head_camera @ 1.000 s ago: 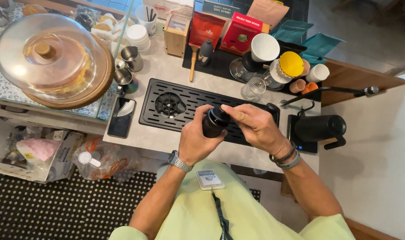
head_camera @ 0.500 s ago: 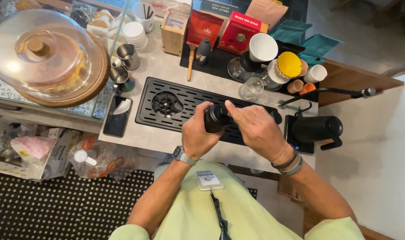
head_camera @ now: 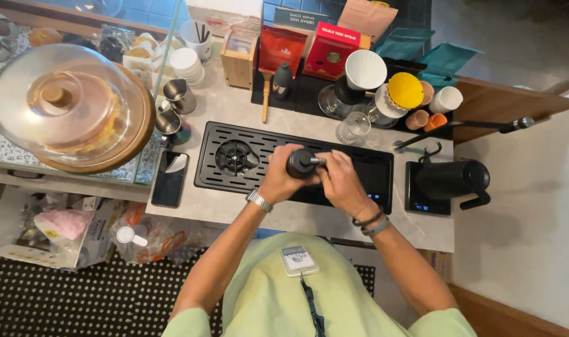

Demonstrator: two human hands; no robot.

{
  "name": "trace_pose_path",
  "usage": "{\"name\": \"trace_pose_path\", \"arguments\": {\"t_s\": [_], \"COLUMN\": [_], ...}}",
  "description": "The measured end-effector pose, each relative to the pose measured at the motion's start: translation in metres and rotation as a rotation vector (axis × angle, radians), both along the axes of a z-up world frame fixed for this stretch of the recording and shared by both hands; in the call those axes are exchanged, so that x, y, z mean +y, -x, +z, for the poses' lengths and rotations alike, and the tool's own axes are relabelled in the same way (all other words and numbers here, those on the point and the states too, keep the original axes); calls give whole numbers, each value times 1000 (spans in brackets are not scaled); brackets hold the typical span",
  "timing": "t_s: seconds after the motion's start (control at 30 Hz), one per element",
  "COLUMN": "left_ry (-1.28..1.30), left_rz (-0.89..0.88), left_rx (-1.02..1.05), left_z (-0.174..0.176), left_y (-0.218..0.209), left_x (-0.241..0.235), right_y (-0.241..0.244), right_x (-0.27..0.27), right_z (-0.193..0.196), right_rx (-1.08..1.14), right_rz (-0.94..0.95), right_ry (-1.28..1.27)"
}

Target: Preparing coffee by weighing beans, grinding them with a manual grinder, and folding a paper filter.

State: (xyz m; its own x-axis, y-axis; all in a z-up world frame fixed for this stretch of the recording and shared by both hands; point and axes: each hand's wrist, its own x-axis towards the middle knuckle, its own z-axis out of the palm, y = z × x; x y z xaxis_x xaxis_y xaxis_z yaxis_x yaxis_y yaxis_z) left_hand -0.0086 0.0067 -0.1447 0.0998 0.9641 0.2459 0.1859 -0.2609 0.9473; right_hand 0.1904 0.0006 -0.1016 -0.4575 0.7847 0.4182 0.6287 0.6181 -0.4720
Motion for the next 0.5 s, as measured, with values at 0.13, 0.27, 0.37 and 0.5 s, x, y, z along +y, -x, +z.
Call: {"name": "trace_pose_path", "arguments": {"t_s": [0.13,0.27,0.37,0.5], "left_ry": [148,179,189,206], "left_rz": [-47,-66,-119,-143], "left_rx": [-79,-170,-190,-171], "left_z": [-28,-56,-89,-111], "left_y": [-12,-26,-30,-35], "left_x": [68,131,169,191], "right_y": [2,-2,-17,-42], "right_x": [45,43,23,-17], "right_z": [-28,-1,-10,-50], "right_rx": [147,325,336,384], "right_rz": [-137,-237,-343,-463], "right_ry": [103,162,262,519]}}
